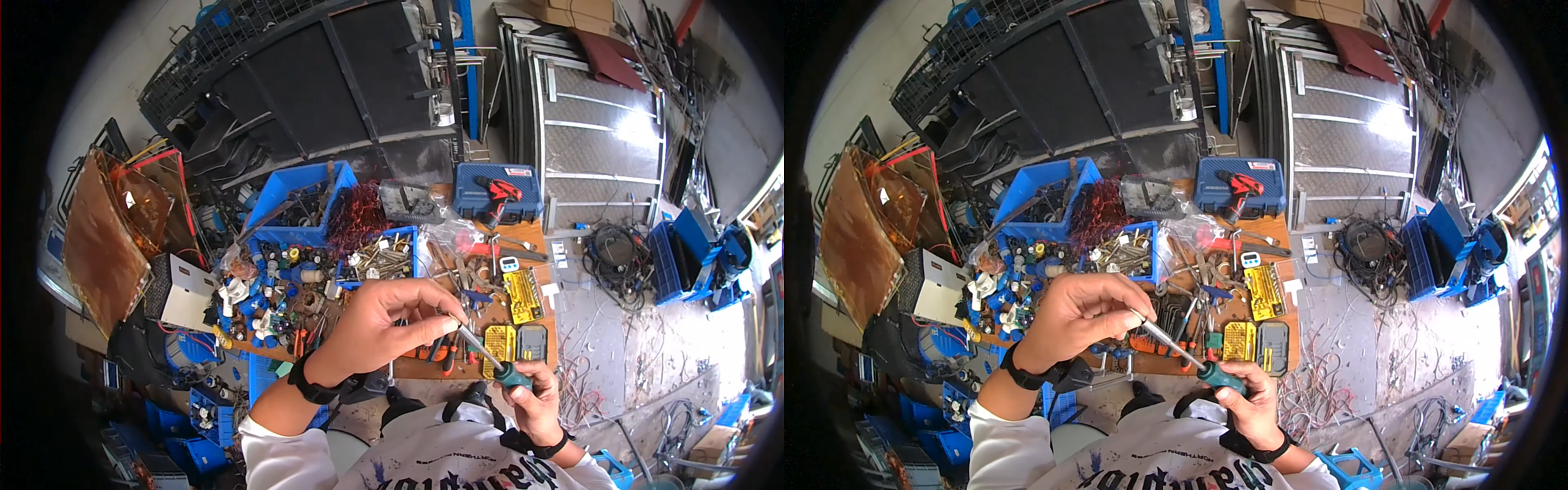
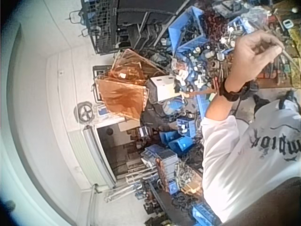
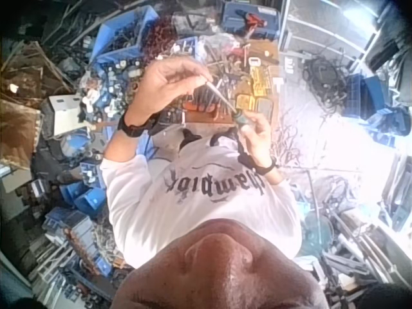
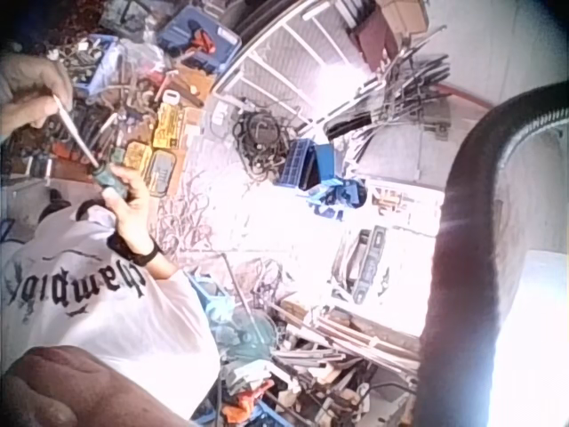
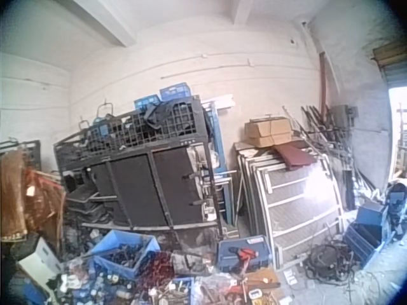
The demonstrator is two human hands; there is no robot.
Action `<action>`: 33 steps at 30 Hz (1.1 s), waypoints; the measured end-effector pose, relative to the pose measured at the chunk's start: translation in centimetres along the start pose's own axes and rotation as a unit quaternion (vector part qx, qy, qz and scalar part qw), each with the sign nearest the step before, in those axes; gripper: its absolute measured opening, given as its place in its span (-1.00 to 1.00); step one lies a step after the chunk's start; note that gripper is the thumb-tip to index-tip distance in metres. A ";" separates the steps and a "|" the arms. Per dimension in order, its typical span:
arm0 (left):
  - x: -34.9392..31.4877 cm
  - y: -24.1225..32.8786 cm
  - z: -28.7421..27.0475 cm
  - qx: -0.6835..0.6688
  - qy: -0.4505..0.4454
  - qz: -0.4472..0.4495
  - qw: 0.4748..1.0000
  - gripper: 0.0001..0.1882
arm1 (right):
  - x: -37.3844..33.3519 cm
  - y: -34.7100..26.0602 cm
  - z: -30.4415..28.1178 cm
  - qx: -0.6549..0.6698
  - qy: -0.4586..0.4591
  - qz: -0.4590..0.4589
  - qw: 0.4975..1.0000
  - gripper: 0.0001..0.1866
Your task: The person selects various metal bits from a yellow organizer case and inserts them into a green-handled screwdriver. They repeatedly test the fit of the bits and occasionally use the screwdriver to interact with a yellow plastic object on the cluttered workbench.
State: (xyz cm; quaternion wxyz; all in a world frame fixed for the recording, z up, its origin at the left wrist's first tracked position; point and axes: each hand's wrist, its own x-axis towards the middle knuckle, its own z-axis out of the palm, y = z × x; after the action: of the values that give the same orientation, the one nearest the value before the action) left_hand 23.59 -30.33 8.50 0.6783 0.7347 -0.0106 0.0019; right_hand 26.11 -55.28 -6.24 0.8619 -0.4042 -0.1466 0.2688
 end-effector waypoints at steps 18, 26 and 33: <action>0.6 -0.7 0.4 -0.024 0.089 0.083 0.992 -0.90 | 0.6 0.0 -0.5 0.026 0.012 0.016 0.999 -0.62; 1.3 -0.7 0.3 -0.035 0.070 0.045 0.996 -0.90 | 1.0 0.2 -0.3 0.004 0.021 -0.009 1.000 -0.62; 1.3 -1.0 0.7 -0.012 0.066 0.054 0.996 -0.91 | 0.8 0.4 -0.7 -0.002 0.014 0.020 1.000 -0.62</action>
State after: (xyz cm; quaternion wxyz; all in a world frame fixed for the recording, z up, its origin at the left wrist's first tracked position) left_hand 24.88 -30.95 7.45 0.6852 0.7231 -0.0049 0.0869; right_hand 26.99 -55.02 -6.93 0.8578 -0.4123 -0.1268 0.2796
